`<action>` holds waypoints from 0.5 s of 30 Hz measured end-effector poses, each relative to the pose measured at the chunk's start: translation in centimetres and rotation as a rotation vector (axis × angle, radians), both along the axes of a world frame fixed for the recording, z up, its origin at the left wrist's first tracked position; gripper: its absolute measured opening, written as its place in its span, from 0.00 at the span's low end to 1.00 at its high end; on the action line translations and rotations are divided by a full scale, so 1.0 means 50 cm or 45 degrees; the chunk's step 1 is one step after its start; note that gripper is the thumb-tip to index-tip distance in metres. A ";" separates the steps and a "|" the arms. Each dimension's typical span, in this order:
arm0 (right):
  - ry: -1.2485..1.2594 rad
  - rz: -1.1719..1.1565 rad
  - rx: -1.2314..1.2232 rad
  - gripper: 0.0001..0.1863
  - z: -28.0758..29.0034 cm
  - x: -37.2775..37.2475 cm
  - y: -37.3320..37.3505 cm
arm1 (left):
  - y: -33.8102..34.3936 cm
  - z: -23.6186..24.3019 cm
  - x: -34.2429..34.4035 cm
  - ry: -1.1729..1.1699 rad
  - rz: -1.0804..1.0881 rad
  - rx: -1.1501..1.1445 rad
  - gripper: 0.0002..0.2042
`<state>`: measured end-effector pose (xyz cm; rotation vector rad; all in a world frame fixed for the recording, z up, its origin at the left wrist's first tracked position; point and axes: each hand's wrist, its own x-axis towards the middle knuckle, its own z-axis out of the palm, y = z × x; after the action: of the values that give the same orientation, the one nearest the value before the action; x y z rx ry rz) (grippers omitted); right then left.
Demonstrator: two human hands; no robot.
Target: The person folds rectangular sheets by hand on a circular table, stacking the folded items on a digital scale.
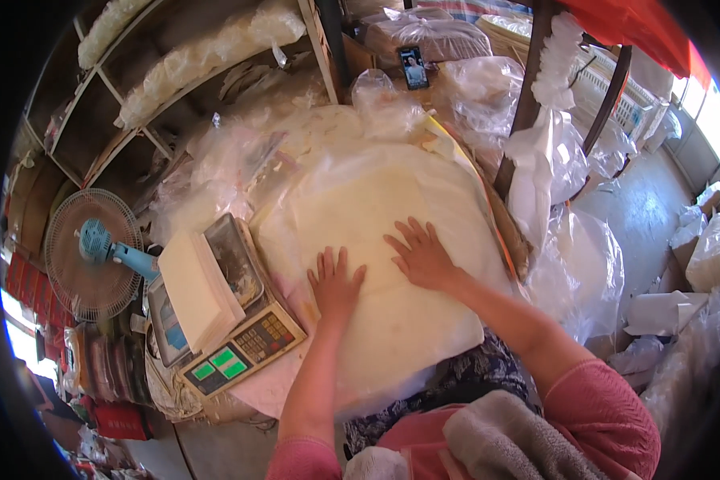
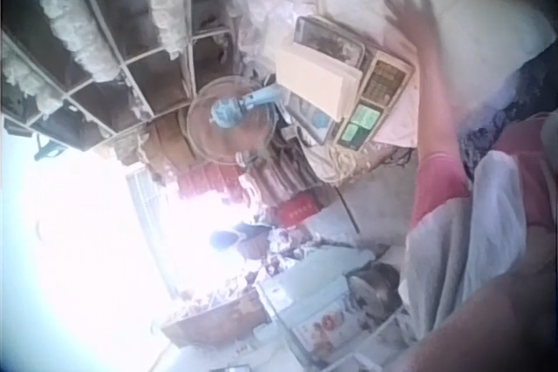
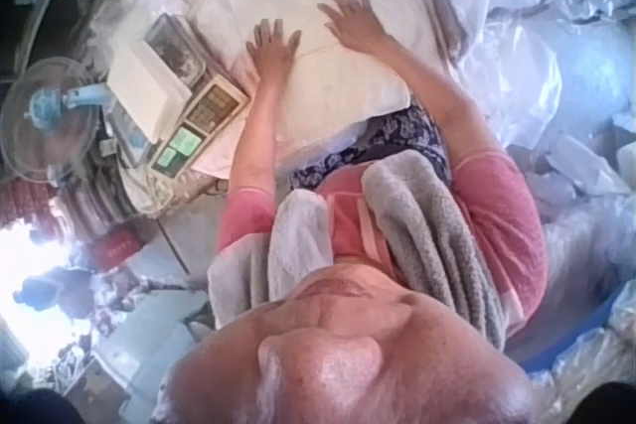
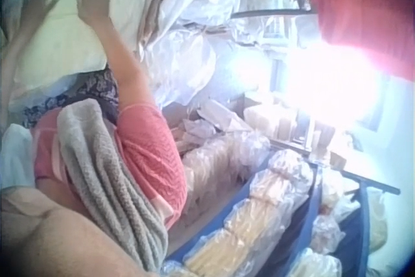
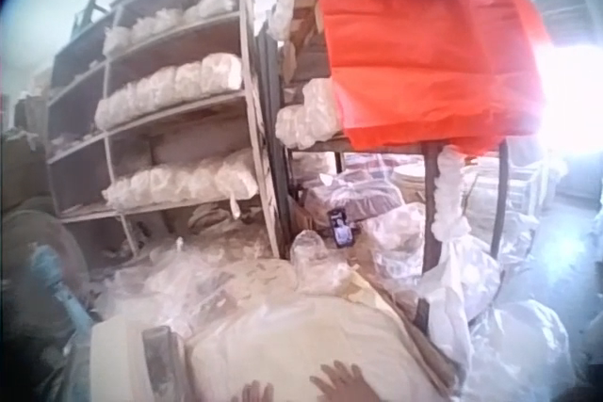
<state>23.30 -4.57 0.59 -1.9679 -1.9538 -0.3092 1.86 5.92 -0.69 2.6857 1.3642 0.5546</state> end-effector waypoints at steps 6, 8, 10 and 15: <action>0.081 -0.152 -0.413 0.28 0.102 -0.083 0.014 | -0.027 -0.043 -0.048 -0.811 0.501 -0.158 0.40; 0.152 -0.249 -0.715 0.28 0.145 -0.132 -0.009 | -0.084 -0.040 -0.038 -1.334 0.500 -0.854 0.42; 0.462 0.094 -0.943 0.30 0.140 -0.155 -0.065 | -0.118 0.012 -0.072 -1.652 0.256 -1.187 0.42; 0.430 0.503 -0.379 0.39 0.131 -0.172 -0.217 | -0.095 0.220 -0.246 -1.858 -0.140 -0.630 0.51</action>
<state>14.68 -15.42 7.15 -1.6012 -2.1814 0.4090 -10.45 1.15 10.31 1.2470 0.6929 1.4486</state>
